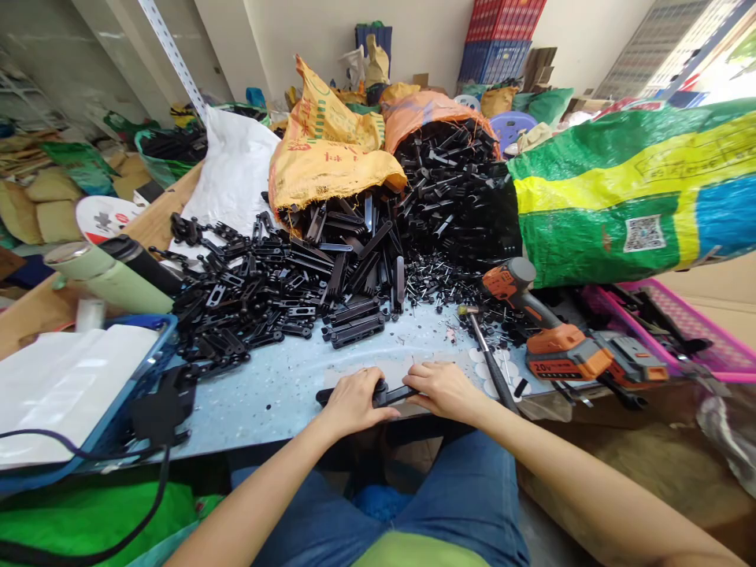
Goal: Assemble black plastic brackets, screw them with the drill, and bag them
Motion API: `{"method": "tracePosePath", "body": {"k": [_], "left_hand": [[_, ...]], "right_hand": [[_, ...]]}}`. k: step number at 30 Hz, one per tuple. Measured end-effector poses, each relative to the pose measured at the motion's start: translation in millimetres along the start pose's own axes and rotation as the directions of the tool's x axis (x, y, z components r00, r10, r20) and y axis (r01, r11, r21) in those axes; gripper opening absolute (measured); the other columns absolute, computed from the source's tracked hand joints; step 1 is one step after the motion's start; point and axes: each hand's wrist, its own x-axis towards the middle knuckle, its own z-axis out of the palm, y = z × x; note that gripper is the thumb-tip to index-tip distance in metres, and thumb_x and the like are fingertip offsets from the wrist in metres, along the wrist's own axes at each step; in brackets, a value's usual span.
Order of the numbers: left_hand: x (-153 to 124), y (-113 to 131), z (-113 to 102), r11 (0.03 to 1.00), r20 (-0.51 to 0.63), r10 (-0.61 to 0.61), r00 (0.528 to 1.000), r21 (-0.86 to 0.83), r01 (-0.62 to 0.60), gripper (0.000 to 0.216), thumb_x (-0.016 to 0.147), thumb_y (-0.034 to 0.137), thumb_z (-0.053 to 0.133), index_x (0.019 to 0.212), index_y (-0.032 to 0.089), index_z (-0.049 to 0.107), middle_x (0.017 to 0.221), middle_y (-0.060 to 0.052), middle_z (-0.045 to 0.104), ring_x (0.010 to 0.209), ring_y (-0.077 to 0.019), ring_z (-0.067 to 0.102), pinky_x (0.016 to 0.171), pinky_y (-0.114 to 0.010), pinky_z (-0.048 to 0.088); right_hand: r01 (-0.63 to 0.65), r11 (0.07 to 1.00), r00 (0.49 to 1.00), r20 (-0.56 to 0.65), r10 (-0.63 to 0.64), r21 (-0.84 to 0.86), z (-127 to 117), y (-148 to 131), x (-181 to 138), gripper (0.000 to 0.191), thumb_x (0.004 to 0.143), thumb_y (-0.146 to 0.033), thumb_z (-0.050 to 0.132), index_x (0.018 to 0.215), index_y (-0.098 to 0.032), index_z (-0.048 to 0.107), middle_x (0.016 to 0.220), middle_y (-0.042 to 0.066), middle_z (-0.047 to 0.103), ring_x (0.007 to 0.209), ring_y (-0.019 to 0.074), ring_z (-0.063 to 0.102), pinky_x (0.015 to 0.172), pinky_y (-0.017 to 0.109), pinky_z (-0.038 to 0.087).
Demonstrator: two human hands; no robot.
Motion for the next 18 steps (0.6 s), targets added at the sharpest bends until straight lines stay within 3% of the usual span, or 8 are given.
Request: {"method": "tracePosePath", "body": {"k": [2, 4, 7, 9, 11, 14, 18], "left_hand": [[28.5, 7.8, -1.9, 0.999, 0.020, 0.033, 0.999, 0.019, -0.034, 0.058, 0.076, 0.060, 0.052, 0.116, 0.019, 0.046, 0.107, -0.008, 0.058, 0.100, -0.0249, 0.055, 0.081, -0.035, 0.045], [73.7, 16.3, -1.0, 0.998, -0.023, 0.019, 1.000, 0.064, -0.017, 0.049, 0.087, 0.047, 0.042, 0.128, 0.019, 0.037, 0.121, -0.010, 0.052, 0.113, -0.0235, 0.048, 0.091, -0.035, 0.040], [151.7, 25.5, 7.0, 0.990, -0.054, -0.092, 0.994, 0.103, 0.098, 0.034, 0.092, 0.022, 0.036, 0.125, 0.015, 0.042, 0.116, -0.012, 0.055, 0.109, -0.0205, 0.051, 0.091, -0.034, 0.041], [192.4, 28.5, 16.2, 0.983, -0.056, -0.151, 0.987, 0.100, 0.156, 0.030, 0.091, 0.020, 0.040, 0.118, 0.010, 0.049, 0.110, -0.014, 0.057, 0.102, -0.0220, 0.054, 0.085, -0.037, 0.045], [215.5, 29.9, 26.2, 0.976, -0.055, -0.192, 0.980, 0.091, 0.197, 0.030, 0.089, 0.027, 0.048, 0.115, 0.011, 0.051, 0.110, -0.012, 0.056, 0.097, -0.0213, 0.056, 0.081, -0.039, 0.048], [216.2, 29.3, 34.6, 0.977, -0.078, -0.201, 0.977, 0.057, 0.205, 0.024, 0.086, 0.024, 0.052, 0.106, 0.010, 0.056, 0.105, -0.012, 0.058, 0.092, -0.0196, 0.058, 0.079, -0.037, 0.049], [162.7, 15.2, 19.9, 0.989, -0.169, -0.148, 0.974, -0.004, 0.149, 0.017, 0.083, 0.010, 0.048, 0.097, 0.013, 0.058, 0.098, -0.010, 0.062, 0.093, -0.0183, 0.060, 0.083, -0.030, 0.048]], "right_hand": [[-0.010, 0.999, 1.000, -0.021, 0.011, 0.051, 9.5, 10.4, -8.5, 0.026, 0.089, -0.040, 0.046, 0.100, -0.020, 0.058, 0.092, 0.005, 0.059, 0.085, 0.0186, 0.052, 0.069, 0.029, 0.035], [-0.038, 0.996, 0.998, -0.047, 0.042, 0.085, 18.3, 16.5, -17.8, 0.027, 0.088, -0.041, 0.047, 0.100, -0.020, 0.059, 0.091, 0.006, 0.060, 0.087, 0.0194, 0.052, 0.073, 0.030, 0.035], [-0.063, 0.989, 0.995, -0.069, 0.072, 0.131, 26.8, 17.2, -30.6, 0.029, 0.088, -0.043, 0.047, 0.101, -0.021, 0.060, 0.090, 0.005, 0.061, 0.087, 0.0194, 0.053, 0.074, 0.031, 0.036], [-0.076, 0.983, 0.992, -0.083, 0.091, 0.167, 28.4, 19.2, -36.2, 0.030, 0.087, -0.045, 0.047, 0.100, -0.022, 0.061, 0.090, 0.005, 0.062, 0.086, 0.0188, 0.054, 0.075, 0.030, 0.037], [-0.143, 0.971, 0.976, -0.138, 0.171, 0.193, 26.6, 29.5, -36.1, 0.031, 0.089, -0.045, 0.045, 0.101, -0.021, 0.060, 0.092, 0.005, 0.062, 0.088, 0.0181, 0.054, 0.077, 0.029, 0.039], [-0.382, 0.910, 0.869, -0.270, 0.414, 0.165, 20.1, 62.5, -19.8, 0.030, 0.092, -0.038, 0.039, 0.104, -0.018, 0.058, 0.100, 0.008, 0.061, 0.096, 0.0187, 0.053, 0.084, 0.028, 0.039], [-0.677, 0.734, 0.701, -0.262, 0.664, 0.048, 14.1, 110.3, 25.2, 0.032, 0.090, -0.031, 0.043, 0.116, -0.014, 0.050, 0.107, 0.013, 0.058, 0.103, 0.0228, 0.051, 0.083, 0.030, 0.040]]}}
